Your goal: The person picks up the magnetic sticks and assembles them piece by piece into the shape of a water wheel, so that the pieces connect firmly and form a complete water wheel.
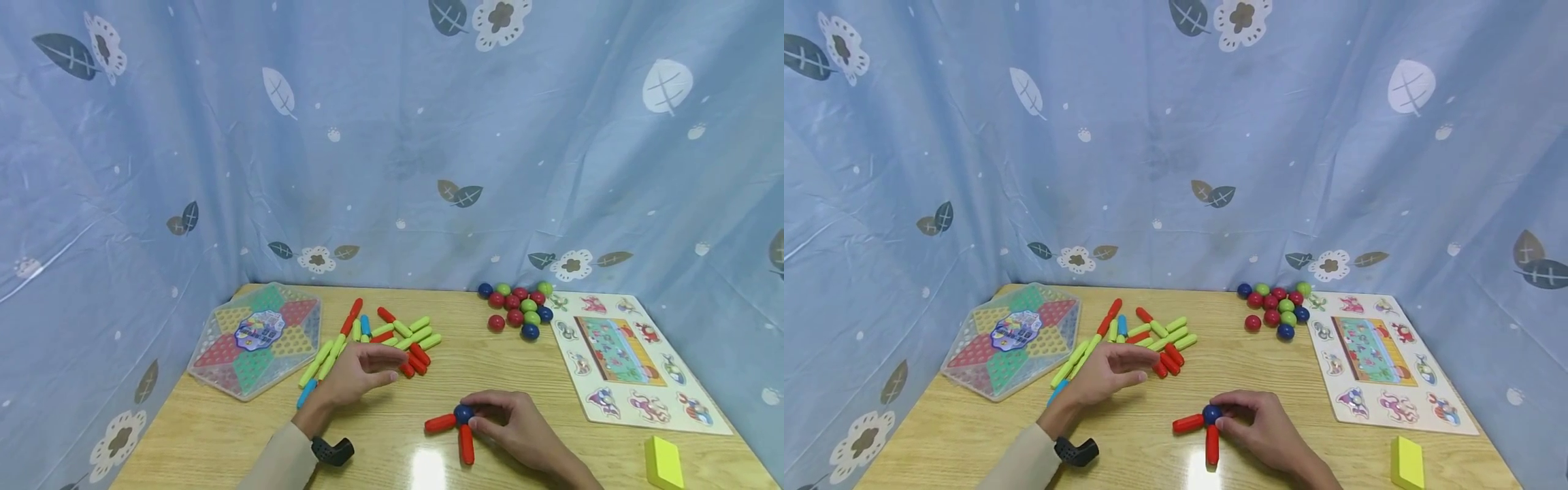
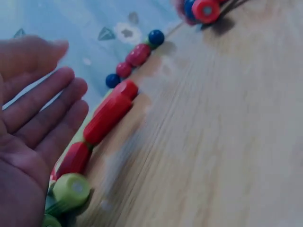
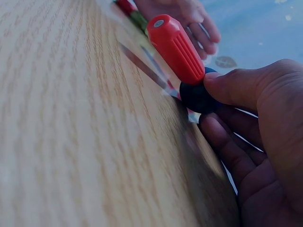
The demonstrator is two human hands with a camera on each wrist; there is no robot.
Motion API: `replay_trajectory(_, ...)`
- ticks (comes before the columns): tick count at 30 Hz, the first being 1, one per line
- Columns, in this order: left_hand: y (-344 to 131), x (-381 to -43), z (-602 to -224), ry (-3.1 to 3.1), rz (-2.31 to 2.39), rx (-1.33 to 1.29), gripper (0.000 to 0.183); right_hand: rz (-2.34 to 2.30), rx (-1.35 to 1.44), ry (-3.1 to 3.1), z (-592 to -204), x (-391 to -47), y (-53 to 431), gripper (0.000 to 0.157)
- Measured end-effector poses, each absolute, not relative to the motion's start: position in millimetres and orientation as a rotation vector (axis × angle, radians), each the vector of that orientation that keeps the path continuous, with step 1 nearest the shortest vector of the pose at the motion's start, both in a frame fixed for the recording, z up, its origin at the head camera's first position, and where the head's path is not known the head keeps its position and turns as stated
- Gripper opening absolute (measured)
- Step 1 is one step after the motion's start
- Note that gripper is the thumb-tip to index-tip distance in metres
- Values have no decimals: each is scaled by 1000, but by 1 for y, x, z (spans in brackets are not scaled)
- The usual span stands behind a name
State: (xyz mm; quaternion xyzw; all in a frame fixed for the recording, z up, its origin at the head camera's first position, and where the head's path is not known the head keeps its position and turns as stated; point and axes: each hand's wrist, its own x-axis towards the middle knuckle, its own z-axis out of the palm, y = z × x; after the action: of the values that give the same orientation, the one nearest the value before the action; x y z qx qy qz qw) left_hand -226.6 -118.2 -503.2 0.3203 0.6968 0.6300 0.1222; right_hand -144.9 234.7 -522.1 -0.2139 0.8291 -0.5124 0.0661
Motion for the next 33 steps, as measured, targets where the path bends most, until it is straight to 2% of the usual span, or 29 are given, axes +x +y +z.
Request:
replay_trajectory(6, -112, -230, -503, 2396, 1520, 956, 37, -1565, -682, 2482, -525, -146, 235, 30)
replay_trajectory(9, -103, -229, -502, 2620, 1290, 1048, 36, -1575, -693, 2479, -526, -146, 235, 30)
replay_trajectory(17, -90, -222, -501, 2963, 687, 1299, 15, -1636, -744, 2441, -526, -145, 234, 28)
replay_trajectory(21, -88, -216, -499, 2887, 805, 1358, 17, -1625, -730, 2455, -524, -145, 234, 28)
replay_trajectory(27, -72, -201, -497, 2576, 1184, 1290, 29, -1593, -678, 2469, -520, -147, 234, 28)
replay_trajectory(33, -53, -193, -505, 2488, 1268, 1260, 32, -1652, -622, 2364, -517, -147, 235, 28)
